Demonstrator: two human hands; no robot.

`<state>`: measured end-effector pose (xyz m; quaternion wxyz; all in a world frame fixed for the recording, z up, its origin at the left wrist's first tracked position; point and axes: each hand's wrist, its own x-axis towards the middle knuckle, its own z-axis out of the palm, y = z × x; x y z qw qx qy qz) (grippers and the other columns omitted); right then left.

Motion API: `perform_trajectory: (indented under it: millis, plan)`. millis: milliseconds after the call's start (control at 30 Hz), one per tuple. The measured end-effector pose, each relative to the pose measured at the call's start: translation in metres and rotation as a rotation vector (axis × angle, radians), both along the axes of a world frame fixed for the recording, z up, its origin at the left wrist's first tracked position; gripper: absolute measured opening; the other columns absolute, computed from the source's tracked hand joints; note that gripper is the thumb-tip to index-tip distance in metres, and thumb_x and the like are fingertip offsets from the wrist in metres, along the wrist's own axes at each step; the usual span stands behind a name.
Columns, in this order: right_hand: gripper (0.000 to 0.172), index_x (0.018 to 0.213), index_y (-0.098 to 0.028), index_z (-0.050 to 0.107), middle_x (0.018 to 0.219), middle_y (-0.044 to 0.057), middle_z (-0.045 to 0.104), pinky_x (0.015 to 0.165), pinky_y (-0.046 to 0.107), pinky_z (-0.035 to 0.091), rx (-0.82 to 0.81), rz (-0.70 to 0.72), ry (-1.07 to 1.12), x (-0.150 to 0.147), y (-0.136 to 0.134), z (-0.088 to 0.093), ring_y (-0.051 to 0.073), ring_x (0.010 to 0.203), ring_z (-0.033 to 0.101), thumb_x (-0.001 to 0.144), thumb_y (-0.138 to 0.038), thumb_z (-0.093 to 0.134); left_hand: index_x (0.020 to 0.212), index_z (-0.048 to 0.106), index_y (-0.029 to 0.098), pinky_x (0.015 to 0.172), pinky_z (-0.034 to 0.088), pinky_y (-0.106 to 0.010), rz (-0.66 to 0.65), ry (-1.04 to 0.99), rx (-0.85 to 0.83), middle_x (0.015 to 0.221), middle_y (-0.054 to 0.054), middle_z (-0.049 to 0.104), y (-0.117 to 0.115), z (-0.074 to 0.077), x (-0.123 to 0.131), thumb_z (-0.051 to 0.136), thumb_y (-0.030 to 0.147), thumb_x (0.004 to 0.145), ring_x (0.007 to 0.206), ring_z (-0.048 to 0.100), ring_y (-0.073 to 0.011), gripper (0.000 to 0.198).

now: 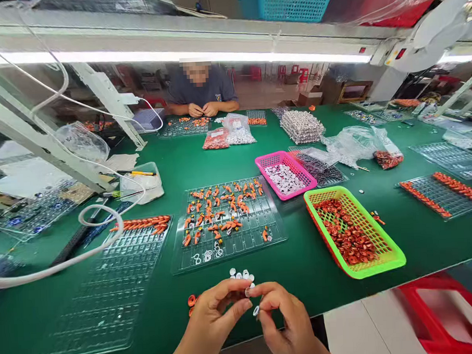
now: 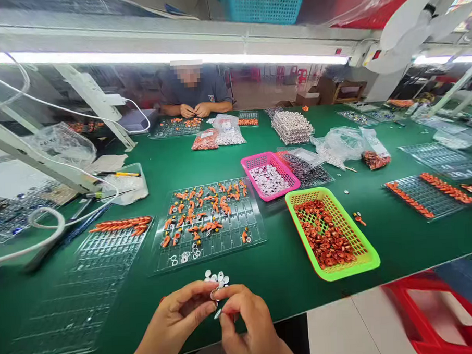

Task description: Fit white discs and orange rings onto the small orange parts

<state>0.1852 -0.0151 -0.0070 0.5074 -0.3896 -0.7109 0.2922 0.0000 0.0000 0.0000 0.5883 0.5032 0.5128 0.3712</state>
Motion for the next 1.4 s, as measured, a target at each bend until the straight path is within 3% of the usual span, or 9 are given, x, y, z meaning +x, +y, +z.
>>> perform_trajectory:
  millis: [200,333,467,567,667,967,1400]
  plan:
    - [0.025,0.092,-0.024,0.051,0.106,0.004,0.075,0.09,0.024,0.054,0.068,0.043,-0.144,0.006,-0.001,0.007,0.016,0.104,0.072,0.081,-0.002,0.054,0.104,0.078,0.02,0.076,0.058,-0.027,-0.043,-0.071,-0.051,0.093,-0.008,0.077,0.004,0.008,0.001,0.078,0.04,0.079,0.083,0.069,-0.0202,0.032]
    - [0.025,0.095,-0.023,0.053,0.112,0.006,0.074,0.095,0.027,0.051,0.066,0.133,-0.167,0.011,0.0,0.008,0.017,0.105,0.071,0.082,-0.002,0.055,0.098,0.078,0.018,0.074,0.057,-0.026,-0.057,-0.116,-0.07,0.089,-0.007,0.077,0.005,0.009,0.0,0.08,0.035,0.078,0.081,0.068,-0.0186,0.026]
    - [0.015,0.089,-0.023,0.055,0.104,0.004,0.072,0.085,0.027,0.052,-0.223,0.181,0.021,0.015,0.001,0.005,0.016,0.098,0.069,0.09,-0.008,0.052,0.093,0.078,0.018,0.073,0.055,-0.023,-0.058,-0.114,-0.029,0.086,-0.004,0.076,0.001,0.007,0.002,0.079,0.026,0.078,0.078,0.067,-0.0153,0.016]
    - [0.013,0.085,-0.023,0.055,0.089,0.001,0.065,0.073,0.026,0.05,-0.491,0.112,0.165,0.016,0.003,0.005,0.014,0.079,0.063,0.097,-0.019,0.05,0.094,0.078,0.019,0.072,0.054,-0.022,-0.028,-0.129,0.008,0.083,-0.003,0.075,-0.003,0.004,0.005,0.079,0.022,0.078,0.075,0.066,-0.0137,0.016]
    - [0.014,0.084,-0.022,0.055,0.081,-0.001,0.057,0.064,0.024,0.044,-0.642,0.091,0.175,0.016,0.004,0.008,0.012,0.069,0.054,0.097,-0.026,0.051,0.095,0.077,0.019,0.073,0.055,-0.023,-0.007,-0.106,0.062,0.085,-0.004,0.076,-0.005,0.001,0.009,0.079,0.02,0.078,0.076,0.067,-0.0147,0.017]
    - [0.015,0.079,-0.02,0.056,0.073,-0.002,0.054,0.059,0.024,0.037,-0.765,0.124,0.057,0.01,0.008,0.011,0.011,0.065,0.048,0.092,-0.025,0.055,0.094,0.074,0.017,0.069,0.053,-0.023,-0.037,0.123,0.392,0.082,-0.003,0.074,-0.005,0.0,0.015,0.072,0.009,0.082,0.074,0.068,-0.0147,0.014]
    - [0.014,0.076,-0.02,0.054,0.07,-0.002,0.054,0.055,0.023,0.037,-0.797,0.095,-0.037,0.006,0.012,0.013,0.011,0.062,0.048,0.089,-0.025,0.054,0.098,0.07,0.019,0.069,0.054,-0.023,-0.057,0.229,0.63,0.084,-0.002,0.076,-0.004,-0.003,0.014,0.07,0.011,0.087,0.074,0.069,-0.0139,0.014]
